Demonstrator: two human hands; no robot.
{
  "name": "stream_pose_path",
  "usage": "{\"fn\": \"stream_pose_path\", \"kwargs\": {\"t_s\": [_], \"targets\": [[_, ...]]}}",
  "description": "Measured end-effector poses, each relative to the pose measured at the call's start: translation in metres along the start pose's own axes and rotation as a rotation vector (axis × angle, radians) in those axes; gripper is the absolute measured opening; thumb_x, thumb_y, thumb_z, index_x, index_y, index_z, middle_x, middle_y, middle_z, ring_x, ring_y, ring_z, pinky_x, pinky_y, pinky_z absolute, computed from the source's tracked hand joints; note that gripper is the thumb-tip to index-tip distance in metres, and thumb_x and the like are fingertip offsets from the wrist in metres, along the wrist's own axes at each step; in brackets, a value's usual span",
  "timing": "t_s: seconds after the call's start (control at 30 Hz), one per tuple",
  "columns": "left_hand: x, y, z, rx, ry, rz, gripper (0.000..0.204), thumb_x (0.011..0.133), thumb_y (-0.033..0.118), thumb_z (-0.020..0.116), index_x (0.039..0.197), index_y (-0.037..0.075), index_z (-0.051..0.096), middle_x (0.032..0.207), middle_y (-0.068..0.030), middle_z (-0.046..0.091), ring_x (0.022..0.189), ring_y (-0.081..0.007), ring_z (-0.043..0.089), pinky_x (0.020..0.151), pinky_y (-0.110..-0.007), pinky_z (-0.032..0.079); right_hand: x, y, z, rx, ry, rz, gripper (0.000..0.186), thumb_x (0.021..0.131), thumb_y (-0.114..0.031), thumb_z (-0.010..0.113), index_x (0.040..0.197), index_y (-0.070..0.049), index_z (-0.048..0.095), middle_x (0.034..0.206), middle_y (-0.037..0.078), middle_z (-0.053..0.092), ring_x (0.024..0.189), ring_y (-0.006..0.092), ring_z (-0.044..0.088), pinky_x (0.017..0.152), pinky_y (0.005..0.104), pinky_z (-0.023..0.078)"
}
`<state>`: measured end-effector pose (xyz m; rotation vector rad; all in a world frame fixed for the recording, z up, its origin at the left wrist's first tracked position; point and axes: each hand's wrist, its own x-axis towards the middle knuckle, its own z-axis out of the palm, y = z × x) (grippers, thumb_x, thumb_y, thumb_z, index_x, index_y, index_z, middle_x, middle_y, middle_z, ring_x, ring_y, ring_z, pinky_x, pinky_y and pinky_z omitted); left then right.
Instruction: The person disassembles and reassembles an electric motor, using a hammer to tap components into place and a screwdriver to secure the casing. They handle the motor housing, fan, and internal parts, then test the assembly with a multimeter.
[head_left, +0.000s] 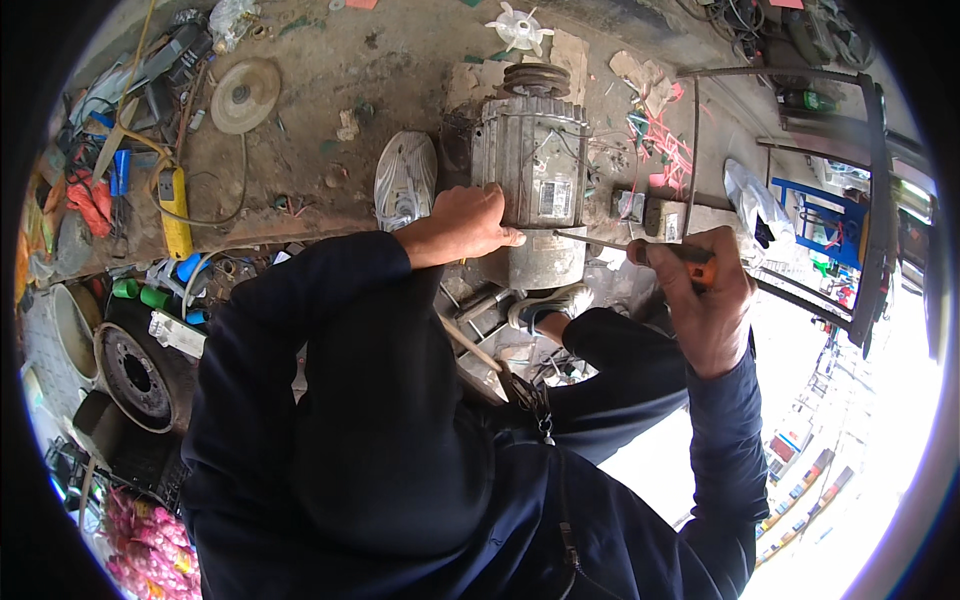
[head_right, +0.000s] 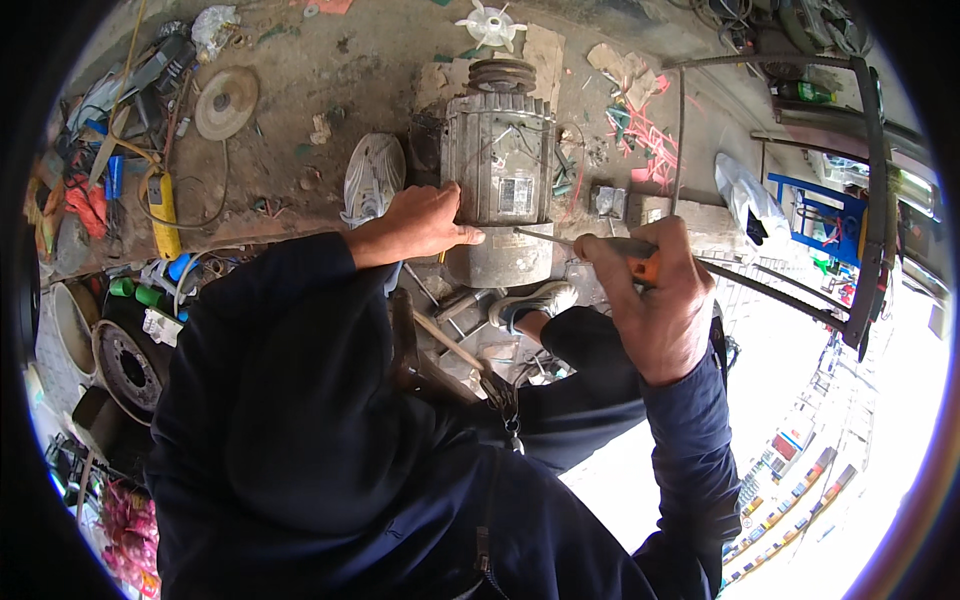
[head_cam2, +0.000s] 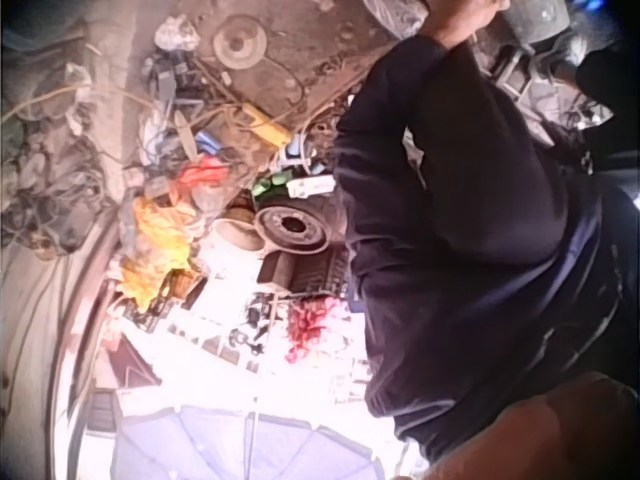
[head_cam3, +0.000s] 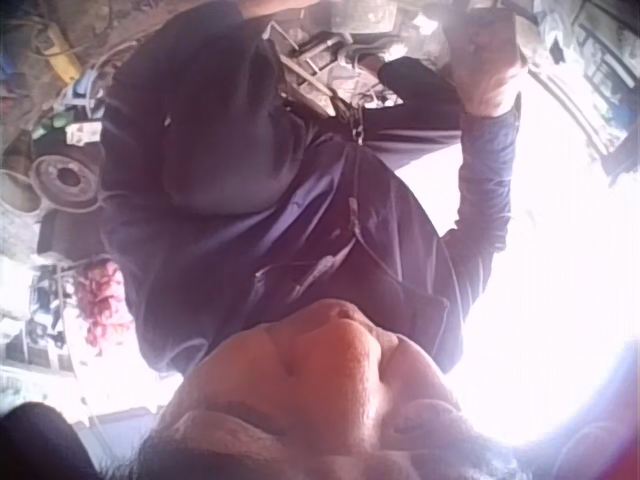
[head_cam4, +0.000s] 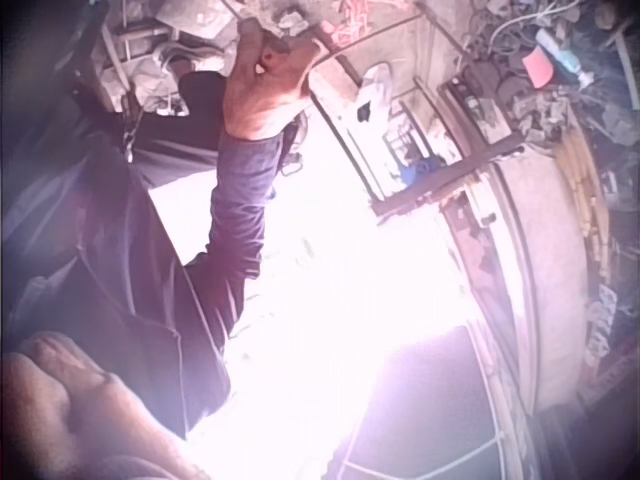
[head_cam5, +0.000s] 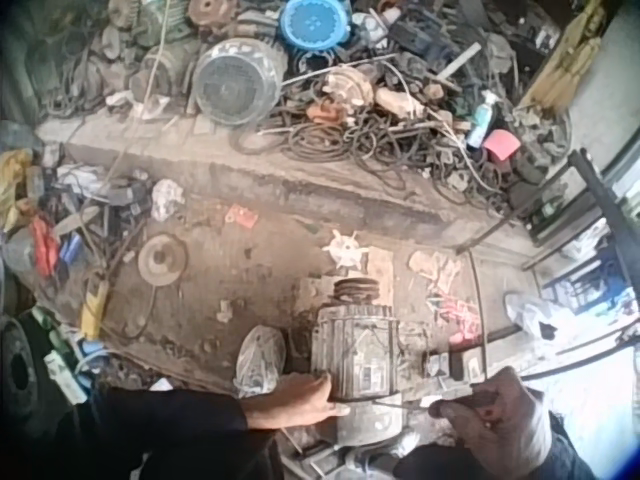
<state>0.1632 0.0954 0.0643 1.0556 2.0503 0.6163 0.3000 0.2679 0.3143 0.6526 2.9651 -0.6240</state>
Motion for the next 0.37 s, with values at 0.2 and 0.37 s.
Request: {"fn": "stream_pose_path", "kwargs": {"t_s": [0.2, 0.37], "targets": [[-0.004, -0.004, 0.002, -0.03, 0.085, 0.049, 0.073, 0.088, 0.061, 0.075, 0.106, -0.009, 0.06, 0.087, -0.0262, 0.072, 0.083, -0.0434, 0.074, 0.074, -0.052, 0.059, -0.003, -0.005, 0.008, 0.107, 0.091, -0.184, 0.019, 0.094, 0.0, 0.071, 0.106, 0.001, 0.056, 0.086, 0.012, 0.078, 0.072, 0.0185, 0.075, 0.064, 0.0297, 0.056], [-0.001, -0.007, -0.002, -0.054, 0.015, 0.035, 0.074, 0.089, 0.06, 0.075, 0.111, -0.009, 0.06, 0.083, -0.0234, 0.073, 0.081, -0.0416, 0.075, 0.074, -0.05, 0.06, -0.006, -0.001, 0.001, -0.047, 0.06, -0.048, 0.019, 0.098, -0.008, 0.072, 0.102, -0.002, 0.055, 0.09, 0.015, 0.08, 0.074, 0.0178, 0.078, 0.064, 0.0262, 0.058]]}}
